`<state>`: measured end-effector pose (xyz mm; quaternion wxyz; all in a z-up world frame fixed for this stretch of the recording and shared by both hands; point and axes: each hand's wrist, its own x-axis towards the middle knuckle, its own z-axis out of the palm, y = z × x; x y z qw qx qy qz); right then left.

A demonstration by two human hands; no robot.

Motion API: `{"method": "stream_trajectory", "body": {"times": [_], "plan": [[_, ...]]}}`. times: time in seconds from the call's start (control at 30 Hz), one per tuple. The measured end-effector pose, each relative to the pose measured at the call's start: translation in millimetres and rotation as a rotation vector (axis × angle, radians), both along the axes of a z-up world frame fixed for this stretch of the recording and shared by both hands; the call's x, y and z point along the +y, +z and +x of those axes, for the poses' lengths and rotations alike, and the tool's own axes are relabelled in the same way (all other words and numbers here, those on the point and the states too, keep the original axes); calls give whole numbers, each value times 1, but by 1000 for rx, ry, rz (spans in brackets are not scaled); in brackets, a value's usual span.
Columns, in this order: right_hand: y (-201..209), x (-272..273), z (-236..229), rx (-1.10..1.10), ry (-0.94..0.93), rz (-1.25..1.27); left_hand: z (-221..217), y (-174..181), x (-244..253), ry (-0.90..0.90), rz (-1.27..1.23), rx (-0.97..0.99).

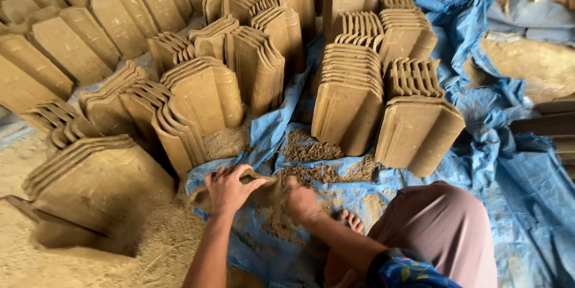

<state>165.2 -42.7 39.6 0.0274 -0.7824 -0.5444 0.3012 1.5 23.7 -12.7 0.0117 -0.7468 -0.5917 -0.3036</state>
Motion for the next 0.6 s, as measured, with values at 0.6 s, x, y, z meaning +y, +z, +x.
{"method": "stream_trajectory", "body": {"times": [0.6], "plan": [[-141,29,39,-192,411,320,-15,-86,10,35,-7,212]]}}
